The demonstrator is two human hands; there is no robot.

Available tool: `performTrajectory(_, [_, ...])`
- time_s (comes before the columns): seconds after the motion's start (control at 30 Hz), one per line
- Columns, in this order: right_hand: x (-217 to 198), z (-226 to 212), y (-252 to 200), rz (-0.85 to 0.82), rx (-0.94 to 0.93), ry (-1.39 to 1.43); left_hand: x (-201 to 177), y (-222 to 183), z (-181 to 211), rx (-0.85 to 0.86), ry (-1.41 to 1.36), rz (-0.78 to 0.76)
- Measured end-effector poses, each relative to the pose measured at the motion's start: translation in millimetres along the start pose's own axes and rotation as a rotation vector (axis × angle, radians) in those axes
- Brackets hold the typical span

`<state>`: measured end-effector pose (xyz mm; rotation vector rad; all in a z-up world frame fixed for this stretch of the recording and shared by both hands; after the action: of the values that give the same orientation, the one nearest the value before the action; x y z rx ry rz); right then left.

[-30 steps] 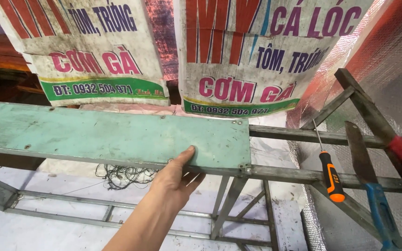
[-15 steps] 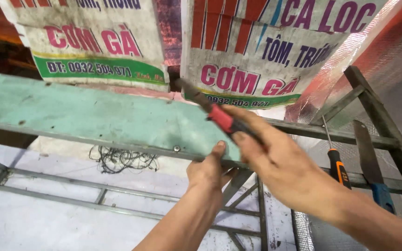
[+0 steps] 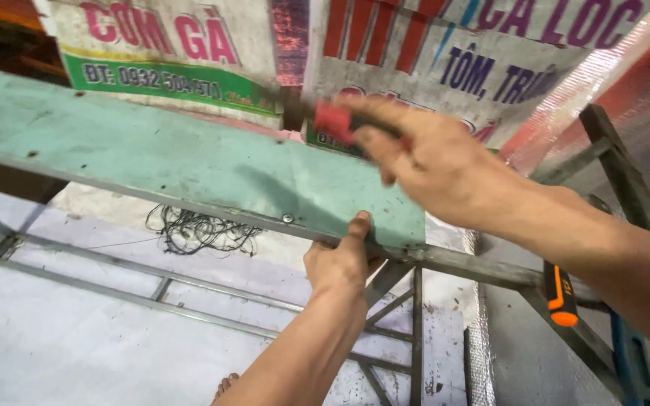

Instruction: Using a screwdriver and pliers to punch holes and manipulate a plate on a metal frame.

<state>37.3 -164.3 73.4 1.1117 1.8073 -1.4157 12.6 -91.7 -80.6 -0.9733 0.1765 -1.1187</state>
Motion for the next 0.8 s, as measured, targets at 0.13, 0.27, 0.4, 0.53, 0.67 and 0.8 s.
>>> performTrajectory(0.13, [-8.7,9.0,14.0,0.068,-0.065,-0.057,-4.8,2.7,3.3,0.016,0.128,-0.024])
performTrajectory(0.27, [-22.2,16.4,28.2,0.147,-0.14,-0.128,-4.8,5.2,7.8,0.04,0.241,-0.052])
performTrajectory(0.4, [-30.0,-7.7,-14.7,0.048,-0.086,0.248,-12.2,11.6,10.4,0.005,0.172,-0.095])
performTrajectory(0.53, [-10.0,18.2,-59.7,-0.103,-0.025,0.737,-18.7,17.5,14.9,-0.041,0.062,-0.149])
performTrajectory(0.67, [25.1,30.0,-80.9,-0.202,0.064,1.278,-5.6,17.7,11.5,-0.108,0.017,-0.253])
performTrajectory(0.8, [78.8,72.7,-73.7,-0.272,0.101,1.685,-2.0,10.3,28.5,-0.157,-0.019,-0.33])
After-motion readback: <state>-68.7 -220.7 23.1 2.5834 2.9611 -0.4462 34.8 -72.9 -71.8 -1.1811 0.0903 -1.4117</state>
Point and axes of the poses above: each hand's wrist, its own y-axis towards the middle knuckle, its own x-axis out of the palm, z = x × y, the point moved 5 cm from there along y, towards the middle knuckle, and after that the axes turned 5 degrees about -z, right-handed, at the moved point
